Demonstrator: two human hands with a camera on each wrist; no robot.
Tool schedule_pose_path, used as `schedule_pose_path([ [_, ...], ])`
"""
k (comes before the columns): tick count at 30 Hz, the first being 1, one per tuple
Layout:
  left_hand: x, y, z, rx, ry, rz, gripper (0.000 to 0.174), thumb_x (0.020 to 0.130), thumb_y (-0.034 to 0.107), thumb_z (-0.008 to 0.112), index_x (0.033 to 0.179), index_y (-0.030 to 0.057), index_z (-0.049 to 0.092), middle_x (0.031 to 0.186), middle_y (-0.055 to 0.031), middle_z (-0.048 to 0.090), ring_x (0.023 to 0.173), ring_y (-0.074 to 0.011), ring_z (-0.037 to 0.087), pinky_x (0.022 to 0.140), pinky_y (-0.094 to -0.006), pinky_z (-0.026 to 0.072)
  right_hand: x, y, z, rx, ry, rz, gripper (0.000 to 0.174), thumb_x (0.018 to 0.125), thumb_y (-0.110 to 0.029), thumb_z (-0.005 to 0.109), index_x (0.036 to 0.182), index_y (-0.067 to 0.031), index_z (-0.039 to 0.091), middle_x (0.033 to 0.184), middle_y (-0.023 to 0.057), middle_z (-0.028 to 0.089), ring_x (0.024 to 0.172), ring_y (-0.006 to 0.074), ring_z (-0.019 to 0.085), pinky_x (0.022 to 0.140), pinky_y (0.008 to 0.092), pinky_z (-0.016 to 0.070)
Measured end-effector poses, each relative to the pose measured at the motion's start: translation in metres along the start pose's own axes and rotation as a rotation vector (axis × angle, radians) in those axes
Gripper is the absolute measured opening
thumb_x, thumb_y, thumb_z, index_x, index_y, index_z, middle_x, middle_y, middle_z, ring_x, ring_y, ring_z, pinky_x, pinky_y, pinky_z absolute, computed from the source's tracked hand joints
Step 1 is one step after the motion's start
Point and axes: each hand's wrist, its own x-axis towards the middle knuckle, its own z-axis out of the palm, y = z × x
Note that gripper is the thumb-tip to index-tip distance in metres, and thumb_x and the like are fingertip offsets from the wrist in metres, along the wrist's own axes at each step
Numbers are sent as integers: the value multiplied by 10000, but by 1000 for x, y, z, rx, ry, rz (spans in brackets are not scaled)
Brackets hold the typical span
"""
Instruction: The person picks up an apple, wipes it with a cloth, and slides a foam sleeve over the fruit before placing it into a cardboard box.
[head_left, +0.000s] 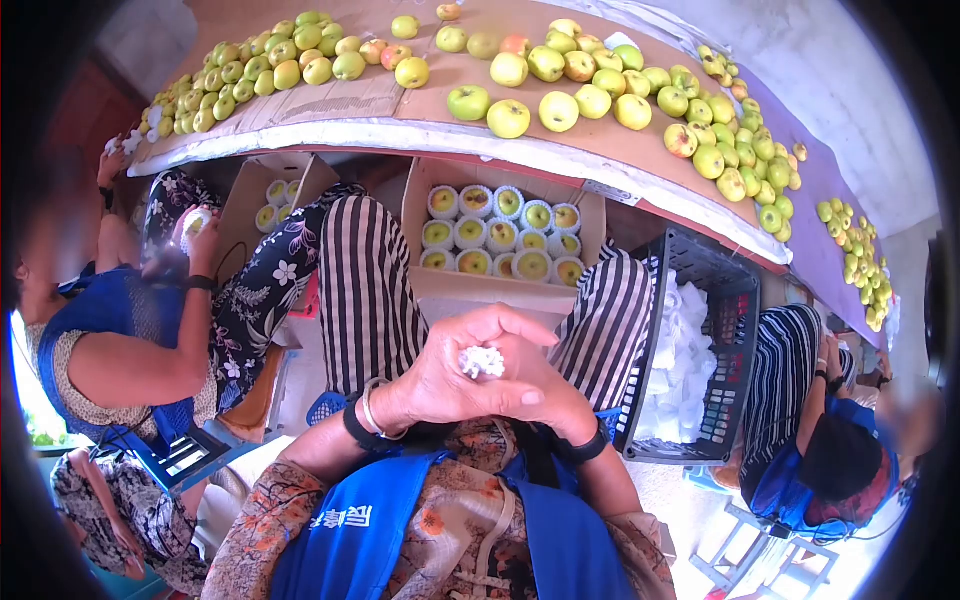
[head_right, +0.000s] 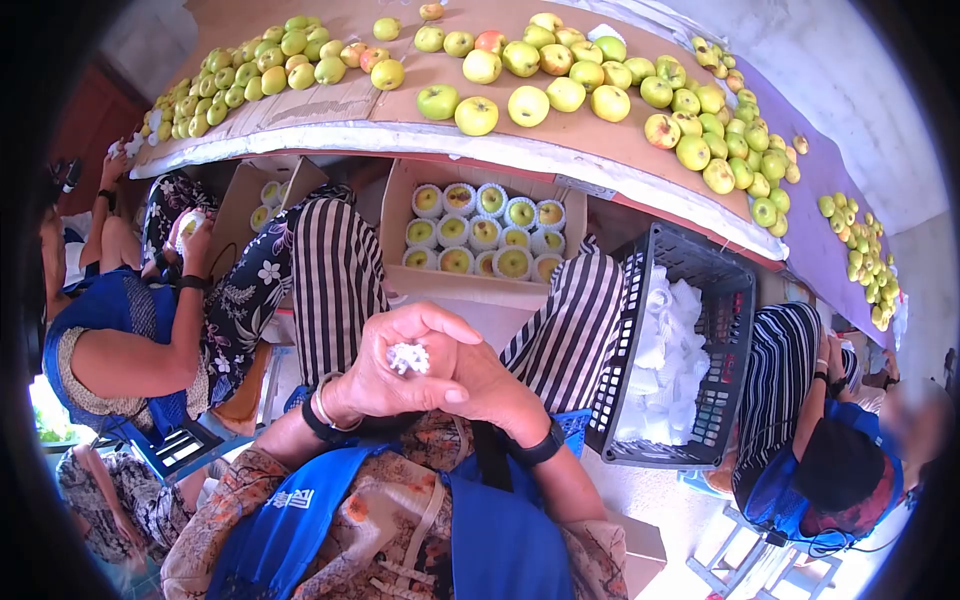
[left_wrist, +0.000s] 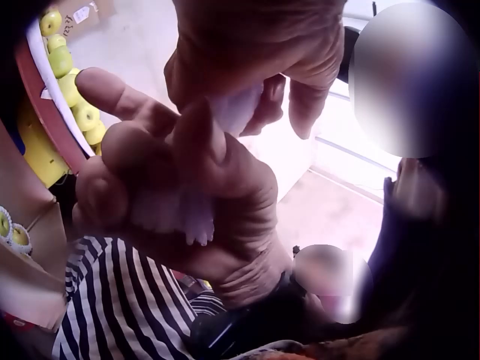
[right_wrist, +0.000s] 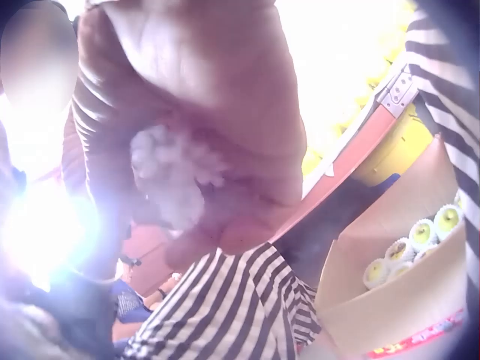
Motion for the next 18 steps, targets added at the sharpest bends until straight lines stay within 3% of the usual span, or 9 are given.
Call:
schedule_pose_path([
  [4, -1, 10, -2, 11, -43, -4, 283, 865, 107, 745, 1116, 0, 670, 928, -34, 680, 869, -77, 619, 778, -244, 483, 0, 7, 4, -212, 65, -130, 317, 786, -244, 666, 1033, -56, 599, 886, 149, 663, 812, 353, 657, 755, 415, 515],
  [7, 1, 24, -8, 360, -321, 196, 211, 907, 108, 688, 1093, 10, 694, 804, -23, 686, 745, -88, 639, 679, -251, 493, 9, 6, 0, -506, 185, -151, 258, 778, -278, 687, 894, -73, 579, 752, 115, 640, 671, 332, 636, 674, 415, 483],
  [8, 2, 18, -4, 295, -360, 307, 217, 914, 100, 670, 1113, 18, 696, 747, -34, 685, 659, -119, 648, 603, -266, 492, 11, 8, -1, -521, 238, -241, 268, 789, -297, 703, 781, -93, 529, 652, 96, 591, 604, 311, 591, 609, 409, 435],
  [9, 2, 25, 6, 129, -379, 272, 221, 911, 109, 670, 1115, 27, 699, 747, -44, 687, 616, -154, 646, 569, -288, 490, 10, 6, -4, -561, 251, -274, 273, 788, -291, 714, 775, -92, 526, 636, 93, 583, 596, 309, 585, 609, 408, 431],
  [11, 0, 17, 14, 114, -399, 377, 231, 895, 117, 685, 1114, 44, 697, 696, -37, 661, 559, -180, 612, 518, -320, 449, 9, -3, -12, -641, 274, -341, 285, 785, -278, 737, 765, -91, 522, 605, 85, 567, 581, 306, 574, 609, 407, 424],
  [12, 2, 16, 17, 155, -418, 408, 232, 886, 118, 692, 1107, 48, 696, 677, -37, 644, 542, -188, 594, 503, -330, 428, 10, 0, -12, -634, 312, -380, 295, 766, -217, 776, 737, -88, 512, 569, 78, 534, 539, 302, 533, 586, 399, 405],
  [18, 25, 14, 35, 422, -434, 543, 242, 828, 133, 731, 1058, 72, 683, 583, -38, 522, 488, -226, 528, 464, -360, 355, 29, 20, -19, -519, 472, -416, 309, 765, -98, 761, 645, -73, 477, 528, 93, 461, 482, 293, 484, 521, 386, 363],
])
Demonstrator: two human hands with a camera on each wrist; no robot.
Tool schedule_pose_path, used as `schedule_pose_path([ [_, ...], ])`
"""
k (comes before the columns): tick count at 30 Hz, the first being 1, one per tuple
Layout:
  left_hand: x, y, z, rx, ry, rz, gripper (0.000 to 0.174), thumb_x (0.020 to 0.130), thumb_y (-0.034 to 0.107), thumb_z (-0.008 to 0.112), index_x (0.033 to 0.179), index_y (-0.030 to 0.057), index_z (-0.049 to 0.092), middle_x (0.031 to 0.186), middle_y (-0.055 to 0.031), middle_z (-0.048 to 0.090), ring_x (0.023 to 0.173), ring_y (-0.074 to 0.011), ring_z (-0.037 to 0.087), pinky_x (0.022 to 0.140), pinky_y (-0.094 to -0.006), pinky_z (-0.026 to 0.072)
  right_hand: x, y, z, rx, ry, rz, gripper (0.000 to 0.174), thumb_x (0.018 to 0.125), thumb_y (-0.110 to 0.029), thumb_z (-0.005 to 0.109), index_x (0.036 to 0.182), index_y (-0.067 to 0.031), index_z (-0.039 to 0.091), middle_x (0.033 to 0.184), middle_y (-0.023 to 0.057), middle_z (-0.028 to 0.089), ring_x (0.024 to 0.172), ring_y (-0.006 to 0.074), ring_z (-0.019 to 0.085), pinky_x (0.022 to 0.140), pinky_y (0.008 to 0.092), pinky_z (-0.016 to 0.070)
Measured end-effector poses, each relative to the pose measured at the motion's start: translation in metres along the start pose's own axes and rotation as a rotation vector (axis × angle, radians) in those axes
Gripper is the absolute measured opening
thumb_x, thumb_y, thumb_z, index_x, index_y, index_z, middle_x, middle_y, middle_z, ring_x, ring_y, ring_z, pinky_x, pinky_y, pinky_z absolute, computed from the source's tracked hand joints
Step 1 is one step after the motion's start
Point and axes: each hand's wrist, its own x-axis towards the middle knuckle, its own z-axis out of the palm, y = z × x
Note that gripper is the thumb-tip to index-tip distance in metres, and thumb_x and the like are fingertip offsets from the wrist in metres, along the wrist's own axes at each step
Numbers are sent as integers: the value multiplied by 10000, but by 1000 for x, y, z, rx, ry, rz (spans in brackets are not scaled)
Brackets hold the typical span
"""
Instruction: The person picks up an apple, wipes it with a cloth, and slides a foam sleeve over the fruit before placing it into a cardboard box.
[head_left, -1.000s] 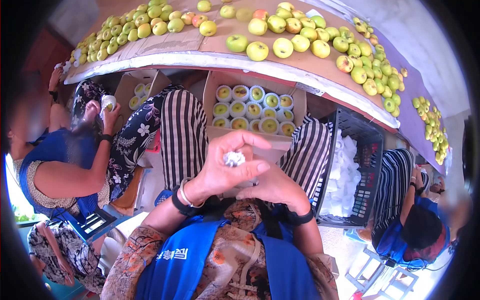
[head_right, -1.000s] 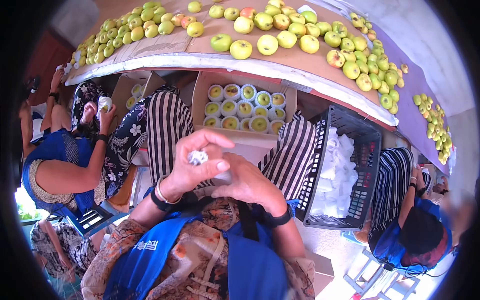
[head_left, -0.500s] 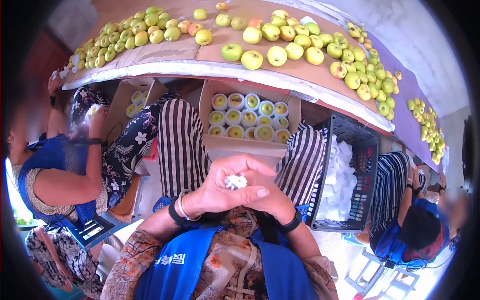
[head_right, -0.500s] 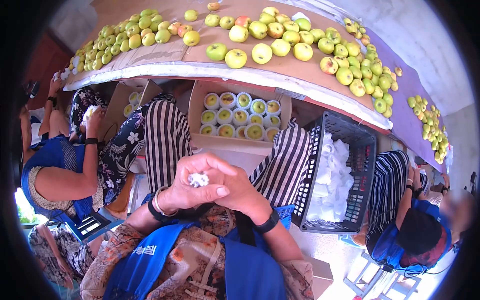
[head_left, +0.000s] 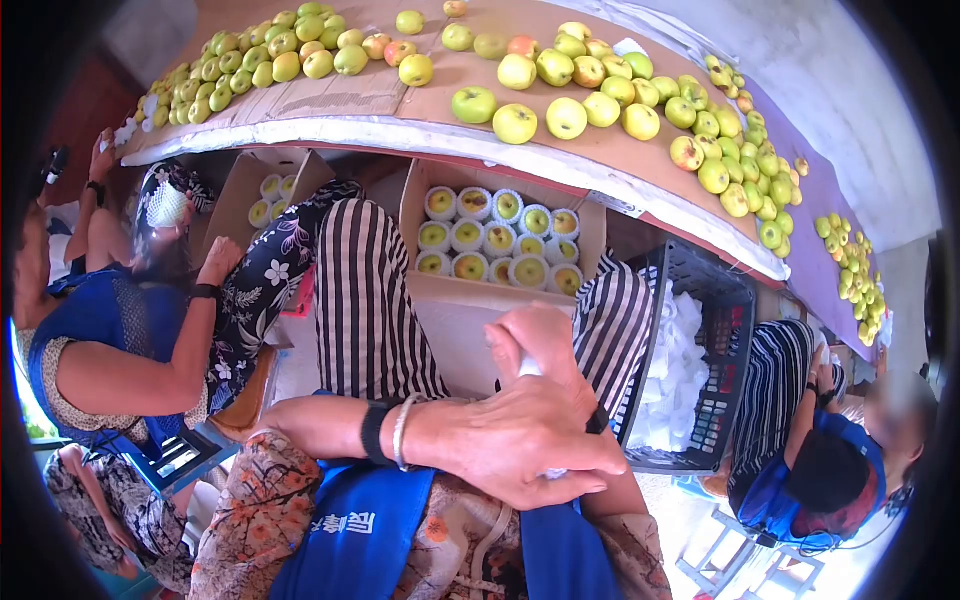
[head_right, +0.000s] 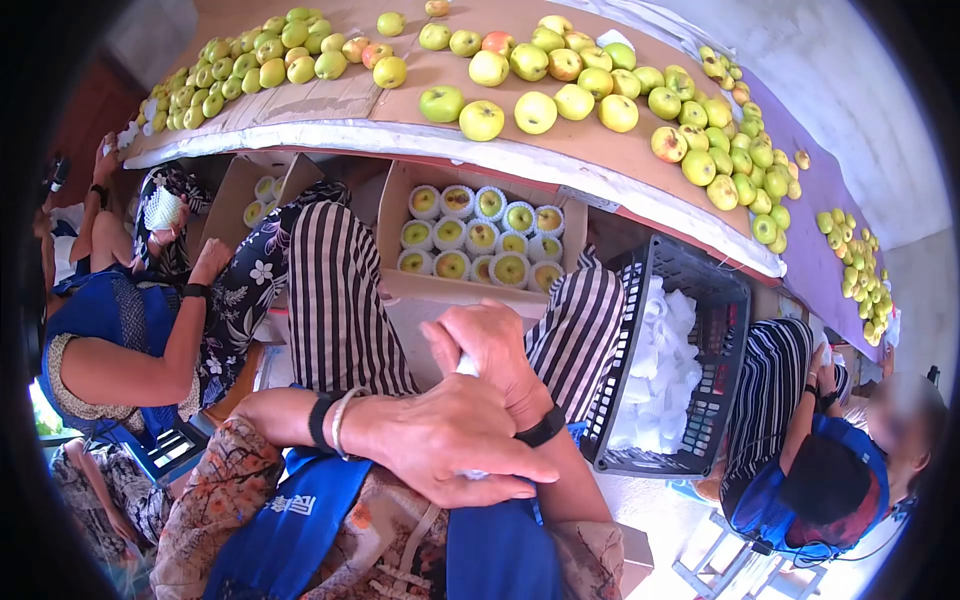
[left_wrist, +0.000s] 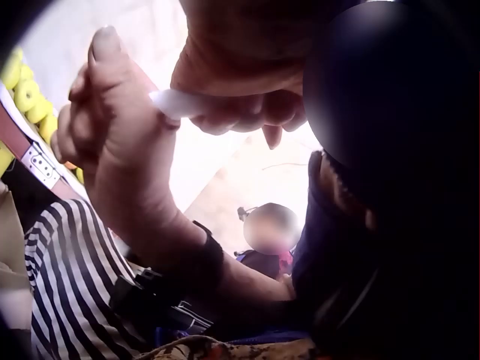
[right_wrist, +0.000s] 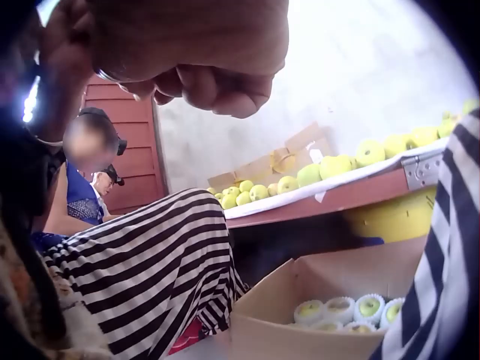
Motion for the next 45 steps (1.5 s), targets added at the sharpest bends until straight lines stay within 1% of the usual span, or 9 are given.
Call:
schedule_pose_path([
  [7, 27, -33, -14, 32, 200, 91, 268, 868, 181, 716, 1107, 68, 670, 704, -32, 646, 589, -188, 603, 518, -316, 424, 37, 22, -22, -155, -17, 67, 199, 824, -145, 679, 694, -74, 547, 583, 123, 514, 550, 329, 521, 507, 431, 375],
  [9, 39, -31, -49, -109, 333, -162, 233, 914, 193, 669, 1097, 48, 665, 789, -26, 703, 650, -147, 630, 559, -278, 457, 63, 35, -28, -238, -19, 45, 283, 821, -155, 686, 630, -77, 492, 526, 128, 509, 499, 347, 556, 471, 439, 411],
  [11, 56, -49, -75, -385, 746, -343, 219, 965, 230, 603, 1038, 32, 662, 638, 41, 601, 549, -90, 531, 509, -251, 414, 86, 47, -31, -320, -83, 15, 196, 773, -202, 704, 750, -64, 567, 597, 148, 585, 569, 374, 609, 517, 463, 469],
  [16, 77, -112, -162, -946, 947, -408, 286, 1001, 282, 544, 970, 12, 635, 512, 75, 241, 432, -41, 240, 438, -264, 242, 140, 57, -18, -170, -112, 117, 262, 751, -216, 691, 928, -38, 617, 734, 185, 669, 683, 420, 649, 601, 484, 518],
  [23, 80, -106, -102, 1, 538, -367, 148, 928, 136, 658, 974, 14, 726, 809, 32, 664, 698, -23, 533, 614, -197, 435, 149, 125, -5, -217, -270, 97, 238, 832, -274, 689, 744, -94, 560, 612, 135, 600, 580, 380, 604, 512, 467, 447],
  [27, 68, -131, -86, 2, 349, -258, 141, 886, 74, 682, 1007, 19, 728, 688, -57, 675, 592, -121, 636, 564, -268, 475, 131, 142, 9, -85, -83, -81, 286, 845, -225, 698, 676, -108, 501, 518, 90, 494, 487, 331, 530, 490, 438, 383],
  [34, 72, -137, -85, 175, 237, -122, 271, 773, 172, 788, 1023, 88, 726, 556, -1, 559, 453, -186, 526, 474, -316, 370, 140, 149, 24, 114, -70, -157, 334, 775, -119, 723, 619, -119, 428, 504, 90, 434, 457, 326, 462, 482, 422, 349],
  [40, 66, -138, -80, 201, 114, -141, 198, 779, 190, 755, 945, 104, 689, 610, -75, 578, 536, -287, 575, 501, -395, 432, 132, 151, 28, 78, -66, -163, 320, 765, -115, 719, 612, -114, 437, 532, 87, 455, 502, 307, 488, 505, 419, 365],
  [45, 57, -145, -96, -156, 295, -344, 236, 838, 235, 746, 969, 39, 731, 715, -16, 681, 600, -117, 600, 576, -270, 458, 125, 155, 32, -7, -111, -88, 236, 793, -197, 711, 711, -80, 523, 607, 108, 543, 572, 327, 555, 521, 414, 394],
])
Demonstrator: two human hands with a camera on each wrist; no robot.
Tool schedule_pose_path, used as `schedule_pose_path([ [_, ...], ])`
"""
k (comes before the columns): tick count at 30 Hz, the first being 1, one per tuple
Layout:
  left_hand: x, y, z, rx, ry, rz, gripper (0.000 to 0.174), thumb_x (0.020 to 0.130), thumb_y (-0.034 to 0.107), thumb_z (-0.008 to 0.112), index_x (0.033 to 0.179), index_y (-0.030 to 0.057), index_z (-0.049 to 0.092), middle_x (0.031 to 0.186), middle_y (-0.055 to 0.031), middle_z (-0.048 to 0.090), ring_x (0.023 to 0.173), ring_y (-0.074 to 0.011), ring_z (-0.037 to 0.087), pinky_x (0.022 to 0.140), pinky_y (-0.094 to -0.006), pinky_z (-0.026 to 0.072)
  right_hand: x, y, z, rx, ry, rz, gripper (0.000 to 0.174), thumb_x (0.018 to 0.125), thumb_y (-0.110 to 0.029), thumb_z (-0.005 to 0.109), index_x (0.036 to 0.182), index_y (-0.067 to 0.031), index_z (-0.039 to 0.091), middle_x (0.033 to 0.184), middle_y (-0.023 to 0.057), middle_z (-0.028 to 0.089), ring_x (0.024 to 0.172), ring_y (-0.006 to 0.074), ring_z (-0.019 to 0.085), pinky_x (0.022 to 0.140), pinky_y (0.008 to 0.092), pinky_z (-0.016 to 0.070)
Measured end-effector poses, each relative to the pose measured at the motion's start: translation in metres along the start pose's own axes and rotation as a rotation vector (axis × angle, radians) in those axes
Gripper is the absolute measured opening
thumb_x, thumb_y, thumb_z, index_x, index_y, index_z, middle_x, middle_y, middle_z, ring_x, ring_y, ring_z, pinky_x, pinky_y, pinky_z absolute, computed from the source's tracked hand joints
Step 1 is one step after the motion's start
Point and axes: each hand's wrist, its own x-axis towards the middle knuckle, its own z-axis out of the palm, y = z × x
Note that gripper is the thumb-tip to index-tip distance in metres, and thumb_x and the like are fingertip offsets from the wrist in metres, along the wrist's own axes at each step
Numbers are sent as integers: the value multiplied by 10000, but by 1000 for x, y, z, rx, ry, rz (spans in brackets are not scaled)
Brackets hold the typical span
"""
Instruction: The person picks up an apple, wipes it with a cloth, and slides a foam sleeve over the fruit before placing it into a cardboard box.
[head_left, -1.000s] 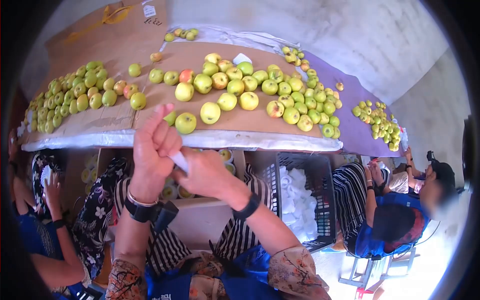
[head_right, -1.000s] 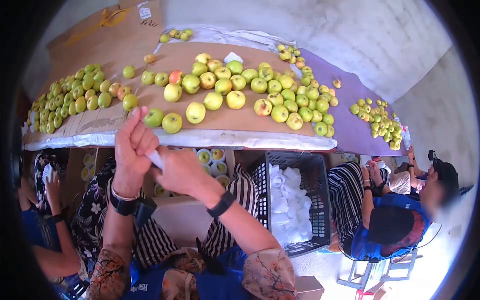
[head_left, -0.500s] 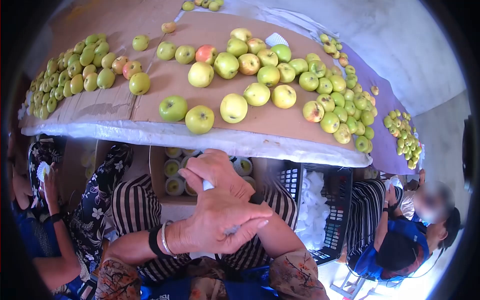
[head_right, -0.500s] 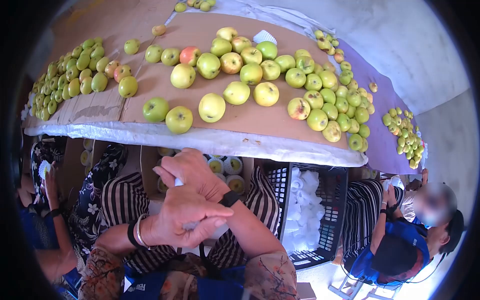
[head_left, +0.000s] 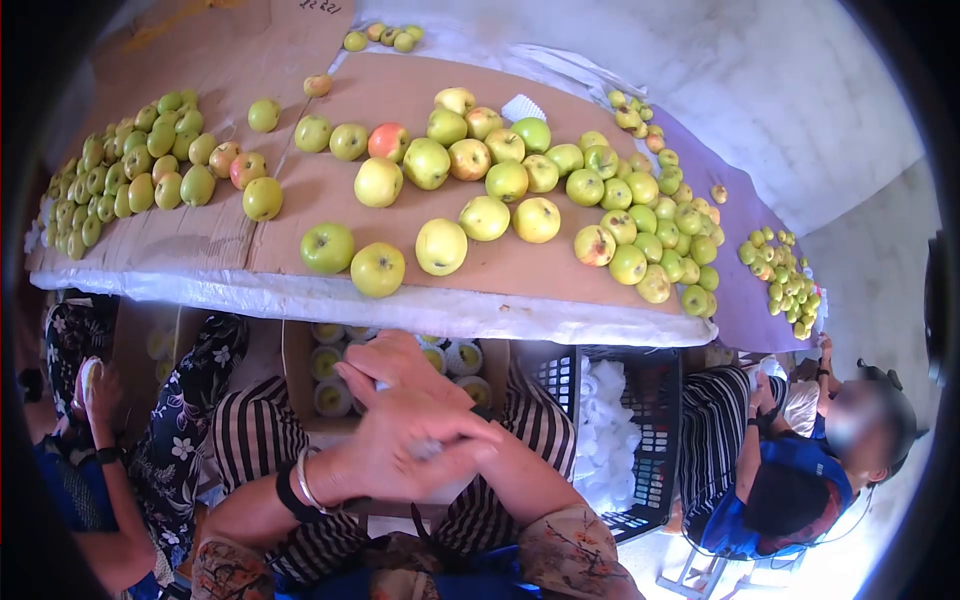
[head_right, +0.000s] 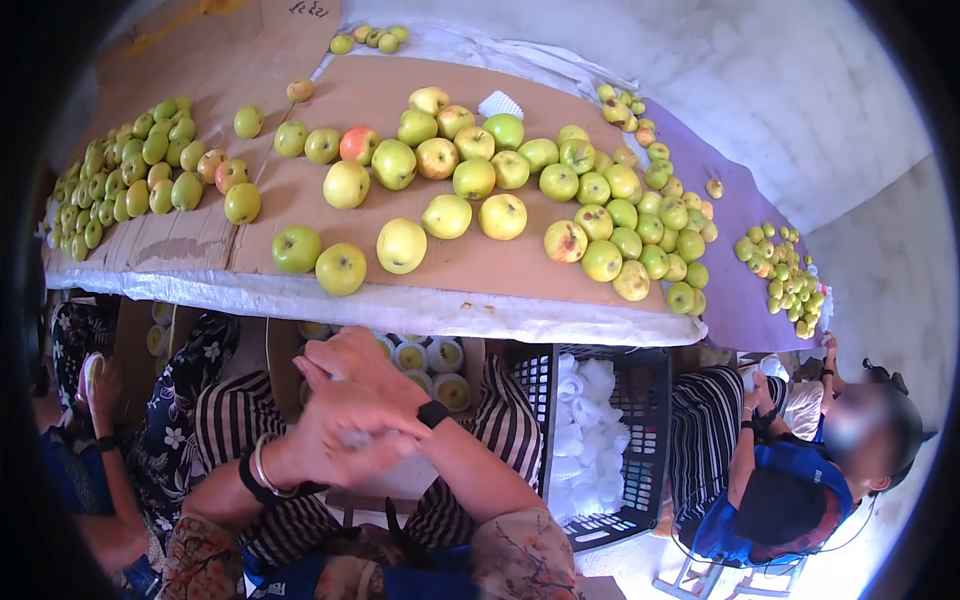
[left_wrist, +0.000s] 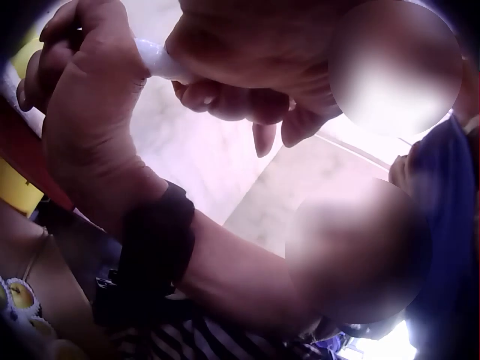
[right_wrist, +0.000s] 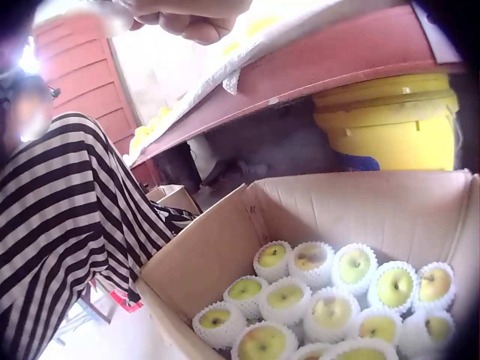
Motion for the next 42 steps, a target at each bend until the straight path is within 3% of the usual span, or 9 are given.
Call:
schedule_pose_path([
  [3, 2, -3, -23, -274, 303, -139, 261, 906, 233, 653, 959, -20, 690, 660, 14, 592, 565, -68, 509, 549, -240, 418, 0, 19, 9, 321, -112, 94, 289, 791, -296, 720, 868, -65, 565, 709, 125, 625, 647, 363, 607, 565, 425, 455],
  [5, 7, -2, -47, -424, 443, -197, 363, 945, 262, 600, 1096, -68, 609, 586, 64, 407, 507, -42, 349, 486, -240, 307, 6, 14, 12, 67, -103, 103, 353, 787, -339, 719, 946, -67, 559, 767, 130, 651, 696, 382, 624, 604, 439, 487],
  [10, 14, -2, -69, -388, 526, -89, 508, 911, 288, 647, 1261, -63, 537, 678, 42, 454, 578, -42, 379, 552, -203, 322, 14, -15, -15, 130, -82, 244, 418, 806, -325, 697, 1086, -48, 558, 877, 184, 659, 831, 400, 641, 708, 437, 515],
  [13, 17, -5, -75, -403, 554, -55, 569, 894, 291, 661, 1312, -60, 499, 742, 23, 484, 643, -64, 427, 619, -216, 360, 6, -16, -25, 239, 3, 261, 386, 860, -266, 680, 1137, -26, 559, 913, 146, 644, 906, 336, 646, 829, 395, 493],
  [21, 28, 0, -63, -464, 638, -27, 720, 906, 315, 640, 1465, -12, 325, 1204, -106, 601, 1071, -182, 575, 969, -328, 440, 6, -18, -43, 767, -14, 617, 329, 987, -321, 575, 1135, -27, 594, 918, 26, 641, 861, 104, 590, 776, 257, 457],
  [24, 19, -21, -74, -321, 460, -254, 645, 931, 273, 640, 1439, -20, 373, 1298, -133, 587, 1153, -187, 572, 1014, -336, 432, 8, -21, -48, 799, 25, 617, 361, 991, -353, 571, 1153, -31, 597, 927, 22, 642, 854, 93, 585, 752, 245, 447],
  [28, 14, -23, -68, -241, 491, -304, 328, 955, 155, 639, 1244, 2, 604, 1083, -49, 674, 998, -113, 598, 917, -275, 454, 4, -20, -54, 814, 7, 604, 404, 1001, -364, 545, 1198, -13, 574, 989, 41, 643, 917, 103, 606, 779, 246, 473],
  [37, 11, -28, -71, -201, 449, -344, 260, 955, 102, 622, 1186, -18, 619, 1000, -35, 675, 912, -84, 606, 830, -271, 496, -1, -11, -54, 879, 40, 700, 407, 1041, -410, 434, 1140, -42, 575, 948, 42, 683, 848, 74, 620, 658, 222, 438],
  [42, 12, -17, -56, -262, 509, -361, 252, 911, 9, 645, 1154, -47, 609, 1038, -57, 668, 931, -102, 617, 849, -291, 504, -7, -15, -54, 698, -11, 699, 355, 1030, -346, 495, 1087, -10, 594, 922, 34, 651, 824, 60, 563, 676, 226, 431],
])
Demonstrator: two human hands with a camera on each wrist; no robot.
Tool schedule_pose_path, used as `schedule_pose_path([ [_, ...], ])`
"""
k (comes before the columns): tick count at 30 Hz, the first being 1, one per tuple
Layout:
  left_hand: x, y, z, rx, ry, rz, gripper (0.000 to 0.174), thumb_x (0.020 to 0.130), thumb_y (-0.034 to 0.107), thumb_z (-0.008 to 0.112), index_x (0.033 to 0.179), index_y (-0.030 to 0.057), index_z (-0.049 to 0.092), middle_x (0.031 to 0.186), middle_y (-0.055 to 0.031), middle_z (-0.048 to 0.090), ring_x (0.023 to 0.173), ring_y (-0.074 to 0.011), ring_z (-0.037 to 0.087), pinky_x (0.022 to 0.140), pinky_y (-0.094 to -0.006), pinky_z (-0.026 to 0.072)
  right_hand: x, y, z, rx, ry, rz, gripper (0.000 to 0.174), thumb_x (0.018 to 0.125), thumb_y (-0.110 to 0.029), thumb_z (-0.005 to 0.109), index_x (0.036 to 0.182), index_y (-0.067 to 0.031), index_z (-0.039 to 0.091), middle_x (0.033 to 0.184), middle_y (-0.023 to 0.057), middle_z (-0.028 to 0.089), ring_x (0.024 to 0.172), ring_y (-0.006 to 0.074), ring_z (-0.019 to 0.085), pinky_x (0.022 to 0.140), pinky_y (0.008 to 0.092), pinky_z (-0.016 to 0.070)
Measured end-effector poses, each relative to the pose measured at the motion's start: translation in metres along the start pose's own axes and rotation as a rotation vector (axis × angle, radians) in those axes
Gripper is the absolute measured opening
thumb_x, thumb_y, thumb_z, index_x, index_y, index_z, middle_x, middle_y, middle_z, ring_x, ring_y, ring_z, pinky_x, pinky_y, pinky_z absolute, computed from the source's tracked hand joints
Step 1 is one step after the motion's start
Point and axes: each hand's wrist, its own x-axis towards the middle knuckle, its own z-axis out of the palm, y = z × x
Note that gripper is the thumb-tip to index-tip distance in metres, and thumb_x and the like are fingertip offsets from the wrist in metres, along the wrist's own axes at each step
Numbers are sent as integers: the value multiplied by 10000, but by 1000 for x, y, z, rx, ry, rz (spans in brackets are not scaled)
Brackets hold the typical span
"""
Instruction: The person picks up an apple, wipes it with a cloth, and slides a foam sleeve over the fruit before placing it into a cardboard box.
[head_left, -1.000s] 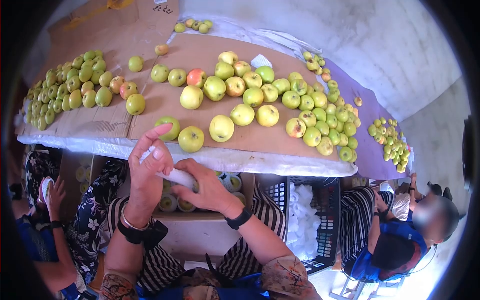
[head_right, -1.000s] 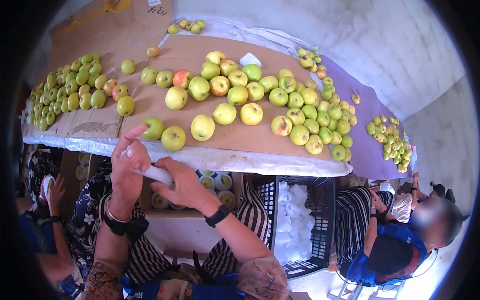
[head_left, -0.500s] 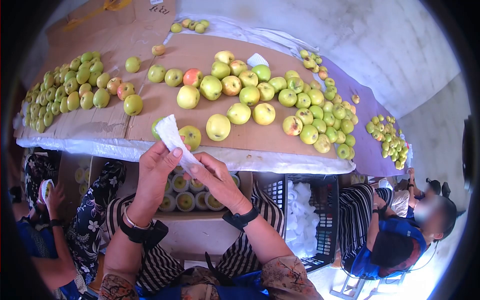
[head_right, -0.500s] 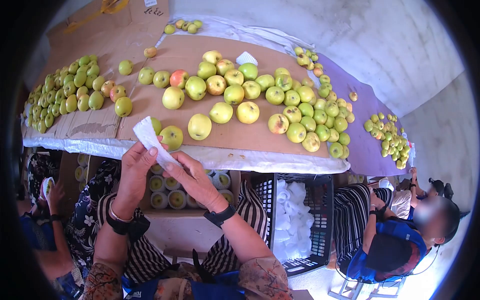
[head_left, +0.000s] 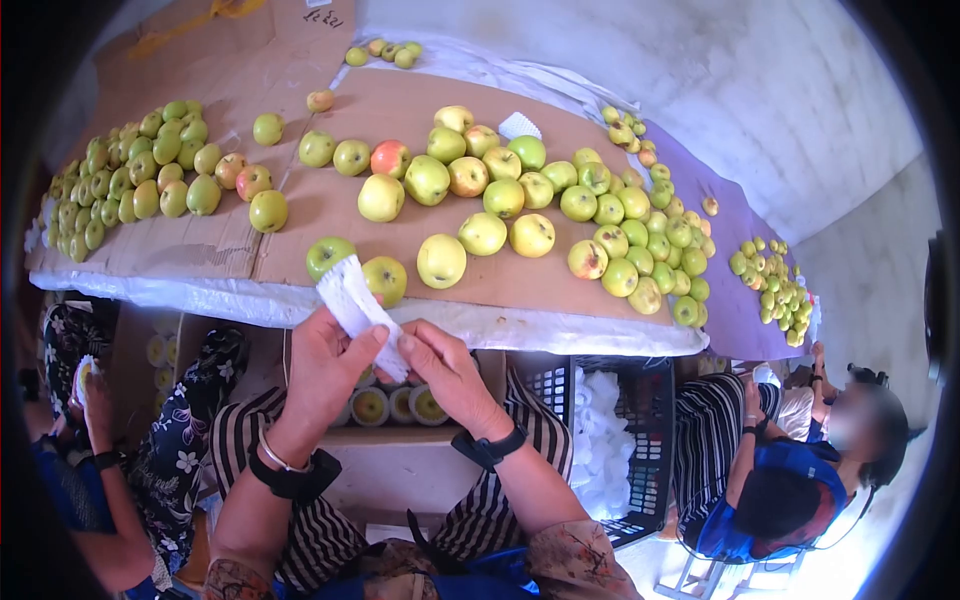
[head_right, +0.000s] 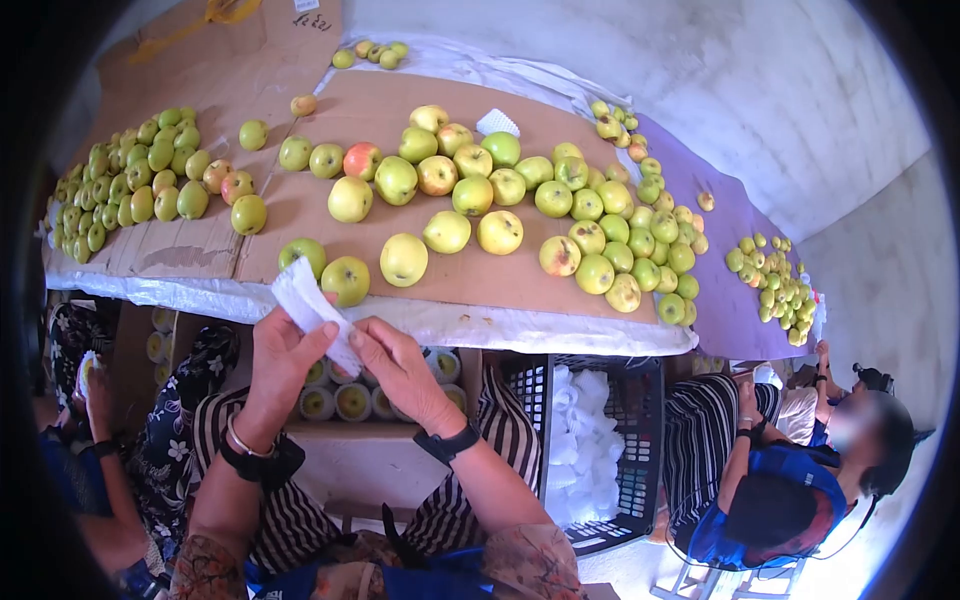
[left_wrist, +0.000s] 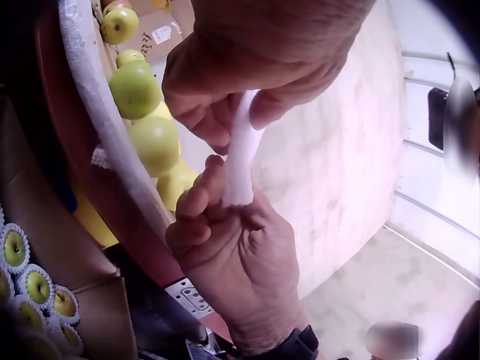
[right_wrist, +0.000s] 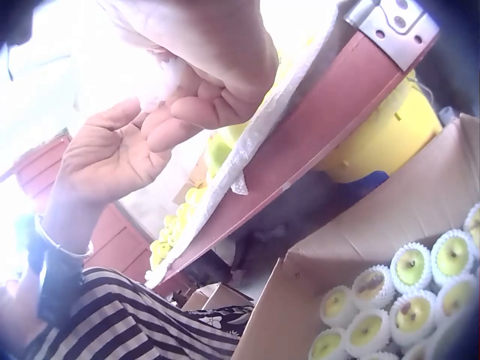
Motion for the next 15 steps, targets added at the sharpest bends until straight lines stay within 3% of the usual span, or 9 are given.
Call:
schedule_pose_path([
  [4, -1, -8, -5, 38, 78, 34, 264, 894, -4, 662, 1149, -52, 611, 1067, -60, 662, 954, -119, 623, 862, -286, 503, -3, -7, 0, -81, 11, -44, 342, 1012, -305, 546, 1082, 25, 600, 930, 34, 617, 818, 77, 522, 751, 239, 450],
  [5, 0, -5, -6, 17, 102, 26, 270, 886, -5, 673, 1147, -48, 617, 1062, -55, 662, 973, -119, 619, 873, -286, 497, -3, -13, -3, -69, -18, 6, 361, 1015, -314, 539, 1133, 23, 592, 968, 51, 631, 863, 93, 556, 818, 251, 465],
  [9, 8, 2, -19, 3, 171, 76, 281, 890, 30, 690, 1152, -42, 620, 1060, -57, 664, 962, -115, 621, 869, -286, 498, 4, -33, -14, 58, -62, 59, 338, 1014, -276, 544, 1177, 19, 574, 1011, 90, 666, 961, 136, 635, 859, 285, 494],
  [12, 18, 2, -30, 14, 213, 93, 289, 894, 42, 691, 1163, -37, 618, 1043, -63, 668, 943, -117, 625, 857, -283, 502, 13, -39, -22, 189, -11, 29, 334, 1003, -251, 569, 1201, 17, 564, 1013, 107, 674, 936, 157, 653, 859, 301, 508],
  [15, 30, 6, -36, 28, 204, 126, 272, 888, 44, 699, 1142, -26, 634, 1040, -57, 669, 941, -119, 622, 859, -288, 500, 29, -45, -39, 56, 173, -38, 278, 992, -189, 588, 1178, 16, 562, 988, 118, 681, 885, 161, 659, 849, 304, 516],
])
